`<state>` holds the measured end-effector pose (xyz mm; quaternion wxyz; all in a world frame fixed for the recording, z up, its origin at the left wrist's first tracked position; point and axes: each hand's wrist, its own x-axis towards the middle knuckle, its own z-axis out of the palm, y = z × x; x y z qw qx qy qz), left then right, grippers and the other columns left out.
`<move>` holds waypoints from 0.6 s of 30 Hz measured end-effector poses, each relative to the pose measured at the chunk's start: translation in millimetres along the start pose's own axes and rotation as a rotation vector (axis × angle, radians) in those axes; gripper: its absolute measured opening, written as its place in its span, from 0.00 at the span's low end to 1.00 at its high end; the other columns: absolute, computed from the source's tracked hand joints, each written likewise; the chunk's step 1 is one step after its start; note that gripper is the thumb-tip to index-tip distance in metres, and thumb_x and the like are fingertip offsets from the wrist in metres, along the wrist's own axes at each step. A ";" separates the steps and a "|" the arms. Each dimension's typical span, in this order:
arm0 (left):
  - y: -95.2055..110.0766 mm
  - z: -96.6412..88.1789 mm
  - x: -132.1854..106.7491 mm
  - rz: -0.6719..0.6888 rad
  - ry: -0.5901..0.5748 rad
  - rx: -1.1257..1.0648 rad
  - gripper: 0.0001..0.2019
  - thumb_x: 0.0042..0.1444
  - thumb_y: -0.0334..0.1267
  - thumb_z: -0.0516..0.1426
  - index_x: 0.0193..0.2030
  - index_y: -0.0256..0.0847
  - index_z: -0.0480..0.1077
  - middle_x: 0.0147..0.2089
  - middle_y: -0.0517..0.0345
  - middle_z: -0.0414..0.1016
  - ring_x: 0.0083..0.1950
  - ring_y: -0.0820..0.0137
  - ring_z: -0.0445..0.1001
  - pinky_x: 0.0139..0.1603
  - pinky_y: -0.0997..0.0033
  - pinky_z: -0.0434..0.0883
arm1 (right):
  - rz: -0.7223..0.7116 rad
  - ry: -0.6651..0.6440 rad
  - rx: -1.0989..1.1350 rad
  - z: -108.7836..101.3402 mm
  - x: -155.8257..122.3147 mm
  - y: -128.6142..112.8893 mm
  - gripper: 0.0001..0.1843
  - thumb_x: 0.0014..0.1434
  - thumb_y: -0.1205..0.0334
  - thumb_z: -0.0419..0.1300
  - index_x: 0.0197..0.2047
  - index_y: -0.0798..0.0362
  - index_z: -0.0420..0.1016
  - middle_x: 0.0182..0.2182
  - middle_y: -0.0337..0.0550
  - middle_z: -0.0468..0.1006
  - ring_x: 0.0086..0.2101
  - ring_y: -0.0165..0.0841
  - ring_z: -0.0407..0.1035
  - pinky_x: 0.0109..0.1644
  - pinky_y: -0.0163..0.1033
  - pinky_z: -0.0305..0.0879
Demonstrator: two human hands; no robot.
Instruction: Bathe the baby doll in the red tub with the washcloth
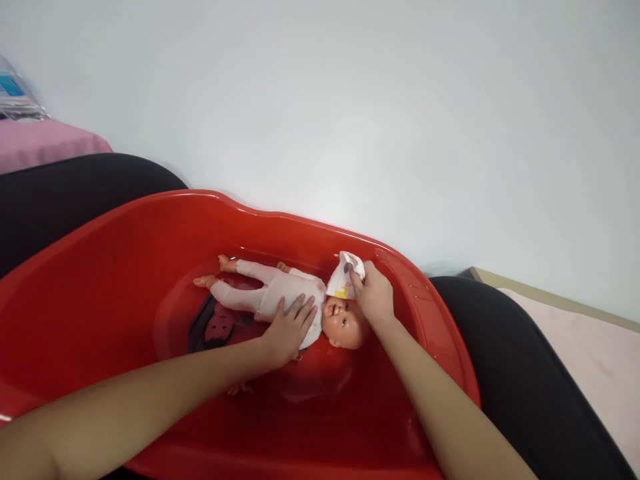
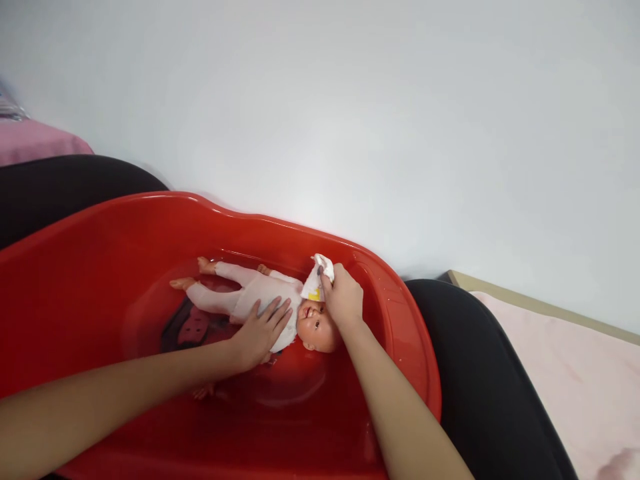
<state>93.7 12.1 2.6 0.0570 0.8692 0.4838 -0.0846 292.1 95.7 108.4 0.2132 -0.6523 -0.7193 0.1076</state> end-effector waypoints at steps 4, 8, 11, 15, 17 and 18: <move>4.4 16.8 -4.4 -0.045 0.081 0.027 0.54 0.55 0.49 0.68 0.81 0.38 0.44 0.82 0.41 0.33 0.82 0.42 0.32 0.76 0.26 0.46 | 0.026 0.060 -0.021 -3.5 1.1 -1.1 0.12 0.69 0.53 0.54 0.35 0.49 0.61 0.31 0.40 0.74 0.31 0.35 0.66 0.34 0.37 0.50; -3.3 21.7 -9.9 -0.026 0.131 0.122 0.52 0.53 0.44 0.69 0.80 0.44 0.48 0.82 0.45 0.35 0.82 0.39 0.36 0.75 0.26 0.50 | -0.025 0.095 -0.091 -2.6 3.7 -0.5 0.06 0.68 0.58 0.55 0.39 0.49 0.65 0.37 0.41 0.76 0.35 0.35 0.68 0.33 0.38 0.48; -13.2 20.4 -12.4 -0.007 0.235 0.210 0.36 0.65 0.40 0.60 0.78 0.50 0.56 0.82 0.49 0.43 0.80 0.41 0.48 0.72 0.28 0.59 | -0.092 0.089 -0.154 -0.1 3.9 1.5 0.02 0.67 0.63 0.55 0.43 0.50 0.67 0.42 0.42 0.76 0.37 0.35 0.69 0.32 0.38 0.45; -28.6 19.6 -18.6 0.089 0.356 0.293 0.26 0.72 0.37 0.50 0.74 0.57 0.63 0.80 0.54 0.54 0.76 0.44 0.60 0.66 0.30 0.68 | -0.139 0.095 -0.263 1.9 3.8 7.4 0.05 0.67 0.65 0.57 0.46 0.51 0.69 0.47 0.45 0.77 0.39 0.37 0.70 0.31 0.39 0.42; -36.3 18.2 -23.2 0.105 0.355 0.311 0.25 0.71 0.36 0.51 0.73 0.59 0.64 0.79 0.55 0.55 0.76 0.43 0.60 0.63 0.29 0.70 | -0.140 0.087 -0.298 2.7 3.6 11.8 0.07 0.67 0.66 0.57 0.48 0.51 0.70 0.49 0.46 0.77 0.39 0.37 0.70 0.31 0.39 0.42; -39.9 16.7 -25.2 0.105 0.342 0.315 0.26 0.71 0.35 0.51 0.73 0.59 0.64 0.79 0.55 0.55 0.76 0.43 0.60 0.62 0.28 0.70 | -0.143 0.082 -0.308 3.3 3.3 14.2 0.07 0.67 0.66 0.56 0.49 0.51 0.70 0.50 0.46 0.76 0.39 0.36 0.69 0.31 0.40 0.42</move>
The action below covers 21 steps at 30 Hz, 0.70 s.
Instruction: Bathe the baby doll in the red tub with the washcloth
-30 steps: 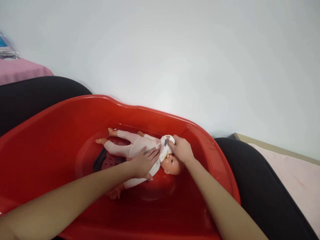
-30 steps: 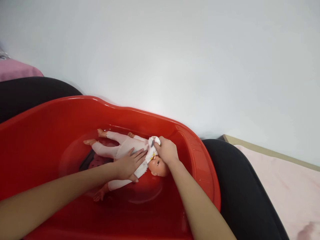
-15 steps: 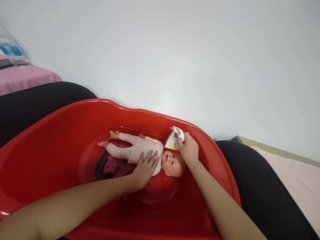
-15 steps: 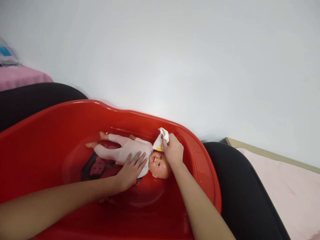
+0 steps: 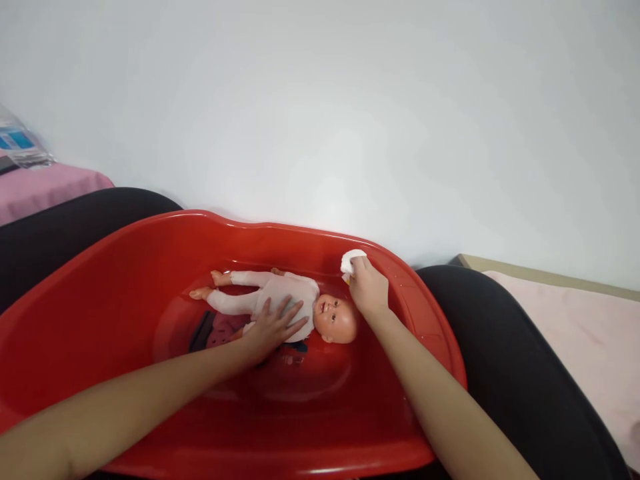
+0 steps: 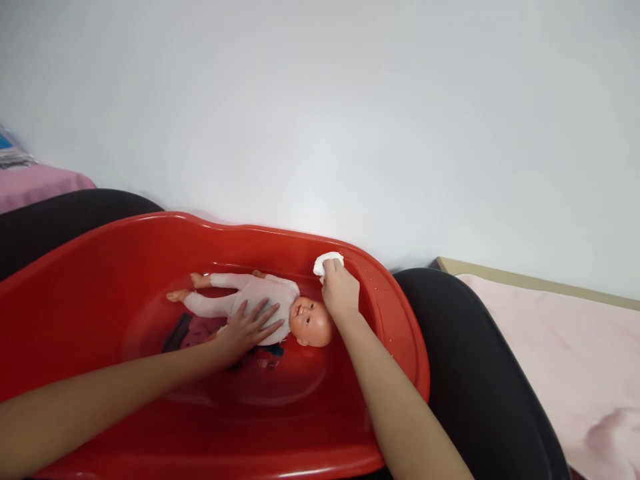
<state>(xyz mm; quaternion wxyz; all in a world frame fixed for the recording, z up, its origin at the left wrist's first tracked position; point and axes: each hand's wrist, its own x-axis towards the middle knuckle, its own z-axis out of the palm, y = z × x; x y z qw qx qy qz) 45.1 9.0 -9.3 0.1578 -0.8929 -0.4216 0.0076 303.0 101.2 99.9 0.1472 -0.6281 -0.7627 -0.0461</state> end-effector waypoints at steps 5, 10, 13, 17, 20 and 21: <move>-19.4 -11.4 2.7 -0.008 -0.078 -0.007 0.29 0.70 0.28 0.47 0.74 0.52 0.62 0.79 0.50 0.55 0.76 0.44 0.60 0.59 0.27 0.72 | -0.045 -0.014 0.008 5.6 -3.6 4.8 0.12 0.66 0.69 0.55 0.51 0.50 0.72 0.51 0.45 0.76 0.37 0.34 0.68 0.30 0.40 0.42; -40.0 -24.6 20.7 0.012 -0.098 -0.042 0.28 0.69 0.28 0.47 0.74 0.47 0.62 0.80 0.48 0.53 0.76 0.46 0.60 0.60 0.36 0.73 | -0.041 0.093 0.037 -2.1 -0.4 -5.0 0.09 0.66 0.68 0.55 0.49 0.51 0.72 0.49 0.46 0.76 0.37 0.36 0.67 0.31 0.40 0.42; -54.4 -35.4 32.1 0.001 -0.108 -0.057 0.28 0.68 0.28 0.48 0.74 0.43 0.62 0.80 0.45 0.50 0.76 0.49 0.61 0.61 0.44 0.74 | -0.070 0.161 0.060 -9.2 1.5 -14.3 0.10 0.66 0.69 0.55 0.48 0.50 0.72 0.48 0.46 0.76 0.36 0.36 0.67 0.31 0.41 0.42; -75.4 -56.6 51.2 0.011 -0.124 -0.105 0.28 0.66 0.29 0.52 0.73 0.44 0.64 0.82 0.43 0.45 0.78 0.49 0.57 0.68 0.43 0.67 | -0.210 0.201 0.039 -9.8 -1.1 -23.5 0.09 0.60 0.71 0.57 0.42 0.51 0.72 0.41 0.44 0.76 0.34 0.35 0.65 0.32 0.41 0.43; -88.0 -74.0 73.1 -0.059 -0.186 -0.133 0.27 0.63 0.33 0.59 0.70 0.48 0.68 0.82 0.42 0.40 0.81 0.45 0.47 0.72 0.33 0.58 | -0.322 0.224 0.004 -4.1 -4.8 -26.7 0.07 0.59 0.73 0.57 0.38 0.51 0.71 0.35 0.42 0.75 0.33 0.35 0.65 0.32 0.41 0.46; -91.6 -79.3 81.9 -0.096 -0.221 -0.146 0.28 0.62 0.36 0.61 0.69 0.48 0.69 0.83 0.41 0.38 0.81 0.44 0.44 0.72 0.30 0.56 | -0.360 0.239 -0.008 -1.6 -5.8 -27.1 0.07 0.59 0.73 0.57 0.38 0.51 0.71 0.34 0.42 0.75 0.32 0.35 0.64 0.33 0.42 0.46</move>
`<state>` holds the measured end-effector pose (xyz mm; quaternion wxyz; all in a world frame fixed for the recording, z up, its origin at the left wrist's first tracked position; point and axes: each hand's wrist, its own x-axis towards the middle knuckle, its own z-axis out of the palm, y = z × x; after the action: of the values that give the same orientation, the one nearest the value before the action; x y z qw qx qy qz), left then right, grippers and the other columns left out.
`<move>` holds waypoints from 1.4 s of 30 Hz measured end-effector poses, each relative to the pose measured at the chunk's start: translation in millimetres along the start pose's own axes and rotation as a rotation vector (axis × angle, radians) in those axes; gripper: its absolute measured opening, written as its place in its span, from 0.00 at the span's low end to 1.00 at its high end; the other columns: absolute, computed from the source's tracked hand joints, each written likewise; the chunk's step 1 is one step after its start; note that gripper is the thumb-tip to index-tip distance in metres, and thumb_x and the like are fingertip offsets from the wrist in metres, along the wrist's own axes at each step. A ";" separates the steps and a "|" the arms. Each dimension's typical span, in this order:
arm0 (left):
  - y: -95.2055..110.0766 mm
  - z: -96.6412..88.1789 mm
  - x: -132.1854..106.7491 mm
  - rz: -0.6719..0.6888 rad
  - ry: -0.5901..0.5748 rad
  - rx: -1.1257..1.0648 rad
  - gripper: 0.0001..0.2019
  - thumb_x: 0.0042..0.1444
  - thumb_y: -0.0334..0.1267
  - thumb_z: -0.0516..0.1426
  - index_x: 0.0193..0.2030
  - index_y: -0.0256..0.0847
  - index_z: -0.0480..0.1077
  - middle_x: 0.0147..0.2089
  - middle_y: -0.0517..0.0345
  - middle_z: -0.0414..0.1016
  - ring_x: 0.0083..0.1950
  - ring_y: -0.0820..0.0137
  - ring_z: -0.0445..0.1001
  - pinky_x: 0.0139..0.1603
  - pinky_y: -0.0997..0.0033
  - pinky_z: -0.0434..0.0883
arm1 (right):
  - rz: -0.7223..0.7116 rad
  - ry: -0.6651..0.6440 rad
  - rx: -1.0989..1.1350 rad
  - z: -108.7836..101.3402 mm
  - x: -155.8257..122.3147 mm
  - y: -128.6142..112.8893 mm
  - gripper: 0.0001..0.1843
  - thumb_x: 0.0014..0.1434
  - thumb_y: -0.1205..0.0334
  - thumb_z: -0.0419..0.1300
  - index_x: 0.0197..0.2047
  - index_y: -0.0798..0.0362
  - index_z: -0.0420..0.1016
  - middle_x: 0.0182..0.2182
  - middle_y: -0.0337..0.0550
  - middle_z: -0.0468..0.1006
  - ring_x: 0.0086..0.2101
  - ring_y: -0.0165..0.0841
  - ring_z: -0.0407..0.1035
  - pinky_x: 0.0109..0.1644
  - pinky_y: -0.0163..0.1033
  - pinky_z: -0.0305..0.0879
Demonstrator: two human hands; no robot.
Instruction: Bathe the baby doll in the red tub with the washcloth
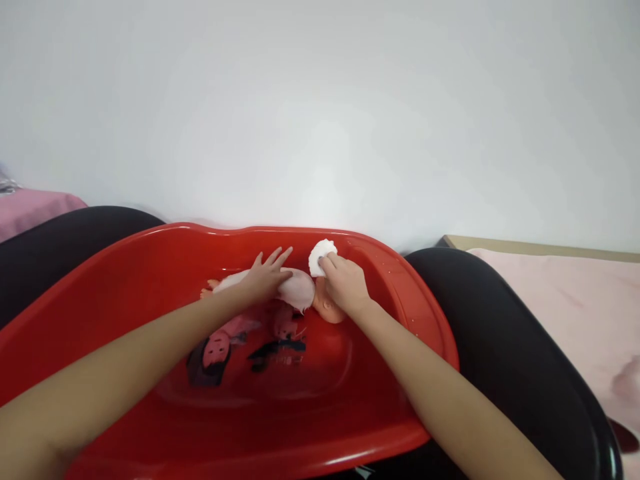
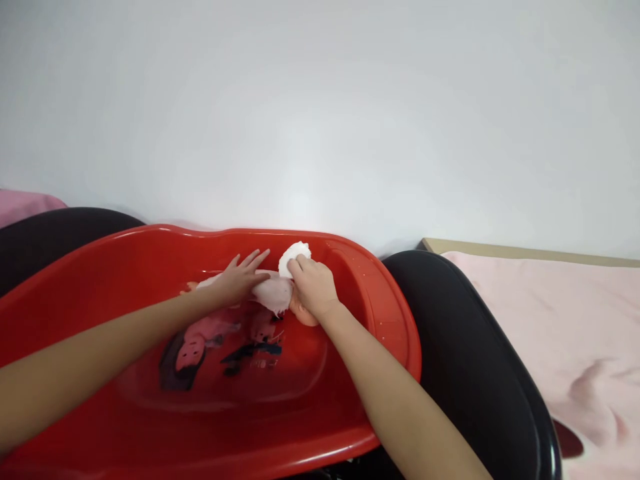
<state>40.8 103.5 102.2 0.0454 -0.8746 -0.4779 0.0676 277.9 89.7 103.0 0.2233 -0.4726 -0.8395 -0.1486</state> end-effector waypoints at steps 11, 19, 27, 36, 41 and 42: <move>-29.2 -37.0 64.7 -0.095 -0.294 -0.076 0.28 0.55 0.51 0.66 0.62 0.45 0.76 0.83 0.44 0.24 0.82 0.43 0.29 0.72 0.20 0.43 | -0.147 0.055 -0.021 14.2 -9.8 0.1 0.04 0.62 0.70 0.57 0.38 0.52 0.71 0.34 0.42 0.74 0.30 0.34 0.60 0.34 0.41 0.46; -46.7 -31.2 73.0 -0.160 -0.170 -0.126 0.30 0.57 0.56 0.65 0.62 0.42 0.75 0.83 0.42 0.31 0.83 0.45 0.35 0.74 0.25 0.44 | -0.292 0.067 -0.037 1.7 -15.6 -3.6 0.08 0.67 0.70 0.54 0.41 0.53 0.74 0.34 0.43 0.75 0.33 0.35 0.64 0.37 0.39 0.53; -62.0 -14.3 78.6 -0.037 -0.034 -0.249 0.30 0.53 0.57 0.68 0.55 0.38 0.79 0.83 0.45 0.34 0.82 0.43 0.38 0.76 0.29 0.36 | -0.201 -0.112 -0.103 -4.1 -19.7 1.9 0.11 0.63 0.74 0.52 0.41 0.52 0.71 0.35 0.43 0.77 0.29 0.34 0.63 0.34 0.39 0.55; -60.1 -2.7 94.5 0.016 0.051 -0.280 0.34 0.46 0.59 0.70 0.56 0.40 0.80 0.83 0.47 0.37 0.82 0.40 0.36 0.74 0.25 0.32 | -0.170 -0.131 -0.176 -15.3 -23.8 5.1 0.12 0.60 0.75 0.53 0.44 0.52 0.68 0.33 0.41 0.74 0.28 0.34 0.63 0.30 0.39 0.55; -56.7 0.0 98.5 0.011 0.095 -0.291 0.34 0.44 0.59 0.71 0.57 0.43 0.80 0.83 0.50 0.39 0.82 0.43 0.37 0.75 0.28 0.29 | -0.526 -0.137 -0.145 -23.7 -9.5 -10.6 0.12 0.68 0.74 0.49 0.42 0.52 0.72 0.28 0.41 0.72 0.28 0.34 0.62 0.34 0.40 0.59; -56.2 -0.6 98.4 0.007 0.090 -0.301 0.36 0.44 0.59 0.71 0.57 0.43 0.79 0.83 0.50 0.38 0.82 0.43 0.36 0.75 0.29 0.28 | -0.621 -0.168 -0.148 -23.9 -4.1 -15.9 0.13 0.69 0.73 0.49 0.41 0.51 0.73 0.28 0.40 0.72 0.29 0.33 0.63 0.35 0.40 0.60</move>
<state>46.9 216.7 103.5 -0.0650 -0.8754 -0.4771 -0.0437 271.7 67.6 120.7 0.0624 -0.2197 -0.9458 -0.2308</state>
